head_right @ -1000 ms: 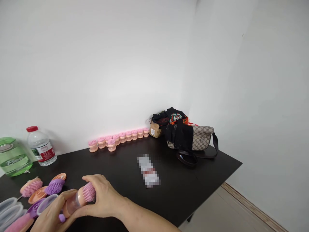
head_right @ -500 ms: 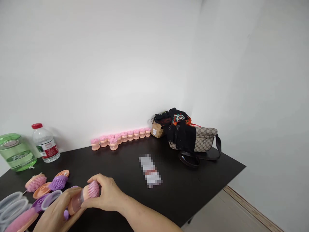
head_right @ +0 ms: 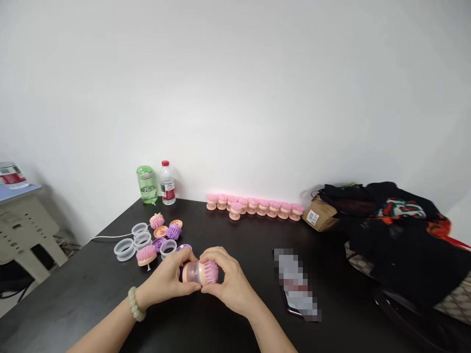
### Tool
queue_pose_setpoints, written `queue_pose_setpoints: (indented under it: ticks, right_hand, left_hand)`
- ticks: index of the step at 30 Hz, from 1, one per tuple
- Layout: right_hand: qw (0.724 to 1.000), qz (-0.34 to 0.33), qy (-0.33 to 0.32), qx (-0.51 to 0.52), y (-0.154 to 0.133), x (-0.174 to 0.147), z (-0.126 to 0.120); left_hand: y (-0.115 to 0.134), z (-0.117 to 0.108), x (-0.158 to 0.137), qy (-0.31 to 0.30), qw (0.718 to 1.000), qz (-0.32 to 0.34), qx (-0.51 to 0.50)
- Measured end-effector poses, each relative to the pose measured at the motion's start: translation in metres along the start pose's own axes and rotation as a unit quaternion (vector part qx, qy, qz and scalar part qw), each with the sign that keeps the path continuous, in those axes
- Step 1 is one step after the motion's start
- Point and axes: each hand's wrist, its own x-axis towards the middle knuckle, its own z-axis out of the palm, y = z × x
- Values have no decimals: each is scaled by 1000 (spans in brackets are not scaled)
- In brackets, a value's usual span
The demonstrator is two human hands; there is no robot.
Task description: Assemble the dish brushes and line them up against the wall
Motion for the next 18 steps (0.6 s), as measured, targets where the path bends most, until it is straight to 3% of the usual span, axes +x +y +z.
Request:
queue_pose_setpoints:
  ticks: [3, 6, 9, 12, 15, 18]
  right_hand:
    - [996, -83, -35, -20, -6, -1, -1]
    - [983, -170, -40, -58, -9, -1, 3]
    - [968, -229, -25, -101, -10, -1, 9]
    - [946, -281, -3, -160, -8, -4, 11]
    - [922, -308, 91, -219, -1, -6, 3]
    - [933, -222, 186, -212, 15, -5, -6]
  left_hand:
    - [1, -7, -1, -88, 975, -62, -195]
    - [-3, -8, -1, -176, 894, -130, -390]
    - [-13, -3, -1, -227, 825, -186, -482]
    - [-25, -1, -1, -249, 808, -199, -496]
    - [-32, -9, -2, -261, 791, -187, -521]
    - [-29, -18, -1, -217, 780, -132, -572]
